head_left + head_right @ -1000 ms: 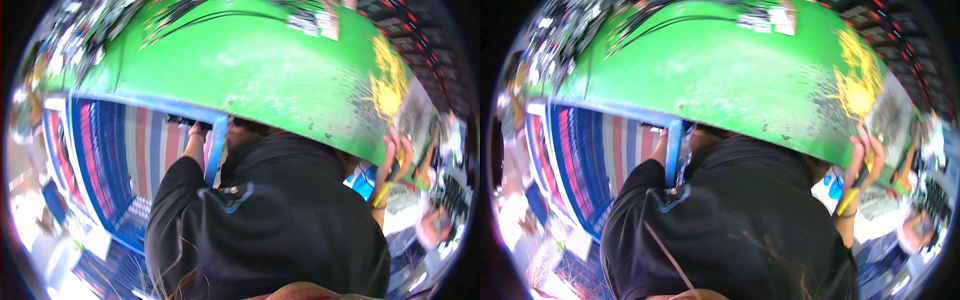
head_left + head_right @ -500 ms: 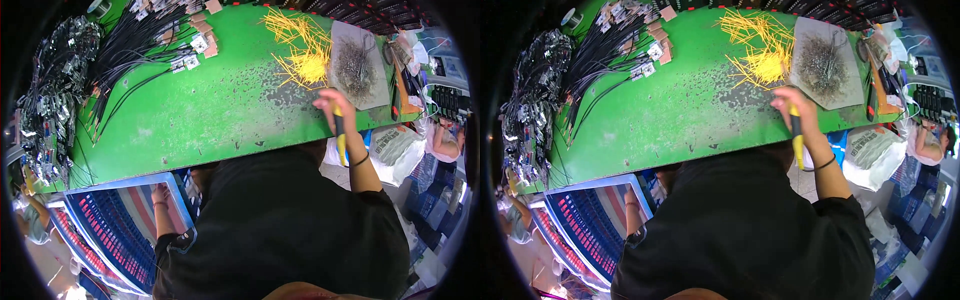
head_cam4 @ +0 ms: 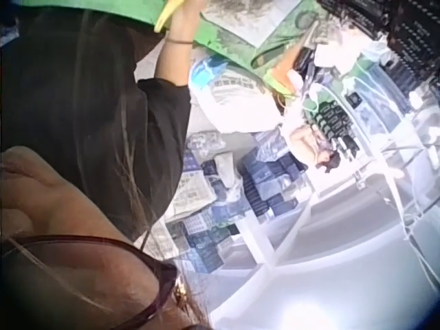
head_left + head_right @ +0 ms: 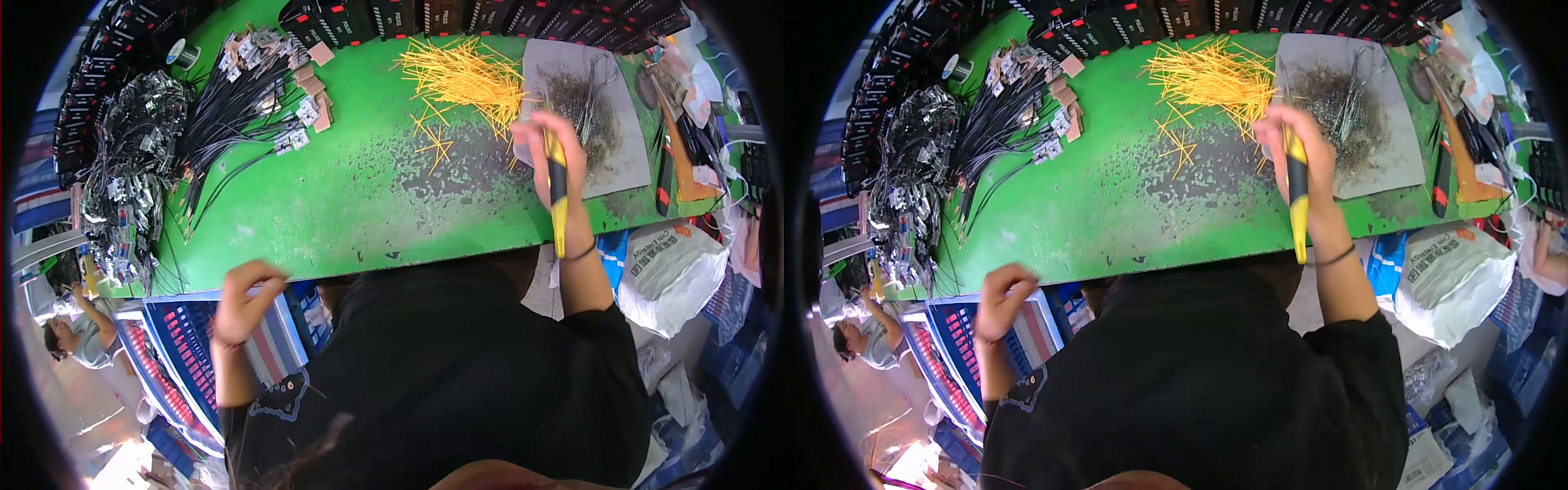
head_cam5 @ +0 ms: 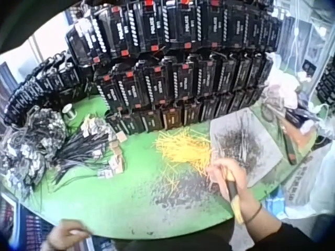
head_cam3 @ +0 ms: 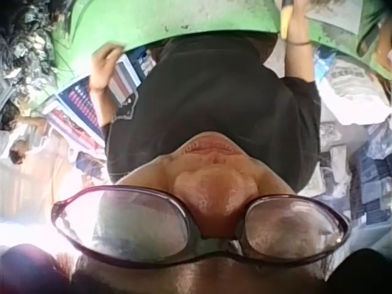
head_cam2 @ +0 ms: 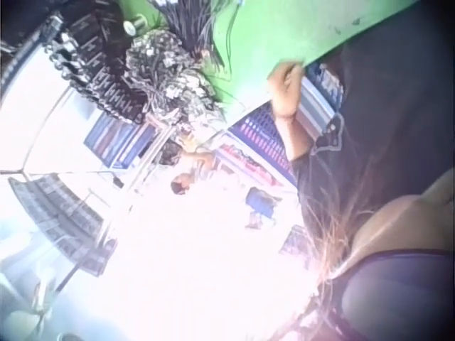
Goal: The person solders wires onto a circuit board using a soldering iron, then picks up a stack of circuit boards and places them on the table. They continue by soldering more wires onto another circuit board using the soldering iron.
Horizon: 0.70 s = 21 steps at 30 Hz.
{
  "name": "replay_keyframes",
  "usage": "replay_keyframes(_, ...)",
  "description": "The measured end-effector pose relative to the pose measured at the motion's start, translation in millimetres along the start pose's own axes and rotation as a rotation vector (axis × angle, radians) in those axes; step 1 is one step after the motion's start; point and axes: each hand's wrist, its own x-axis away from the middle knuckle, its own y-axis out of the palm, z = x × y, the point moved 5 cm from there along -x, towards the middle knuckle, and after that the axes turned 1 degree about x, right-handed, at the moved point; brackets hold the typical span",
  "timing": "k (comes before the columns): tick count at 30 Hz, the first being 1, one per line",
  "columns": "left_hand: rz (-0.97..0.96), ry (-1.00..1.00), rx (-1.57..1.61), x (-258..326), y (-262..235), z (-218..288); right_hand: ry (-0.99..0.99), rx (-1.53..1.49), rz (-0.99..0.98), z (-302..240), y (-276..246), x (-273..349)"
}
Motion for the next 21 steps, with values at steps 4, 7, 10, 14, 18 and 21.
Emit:
replay_keyframes(4, -0.286, 0.728, -0.483, -84.9, 98.4, 76.2, 0.006, -0.001, -0.026, 4.0, -11.7, 42.7)
replay_keyframes(7, -0.316, 0.899, -0.712, -136.2, 147.3, 86.8, -0.02, 0.048, 0.024, -7.3, -29.1, 60.4)
replay_keyframes(10, -0.162, 0.924, -0.821, -192.8, 150.9, 96.4, -0.04, -0.002, 0.043, 3.4, -26.7, 71.4)
replay_keyframes(14, -0.033, 0.862, -0.735, -218.8, 143.9, 124.4, 0.0, -0.018, 0.102, 3.2, -27.1, 70.1)
replay_keyframes(18, 0.038, 0.881, -0.674, -215.0, 144.3, 106.7, 0.03, -0.011, 0.055, 12.2, -30.6, 73.1)
replay_keyframes(21, 0.372, 0.664, -0.472, -195.5, 94.1, 108.6, 0.05, -0.008, 0.037, 12.9, -33.1, 71.3)
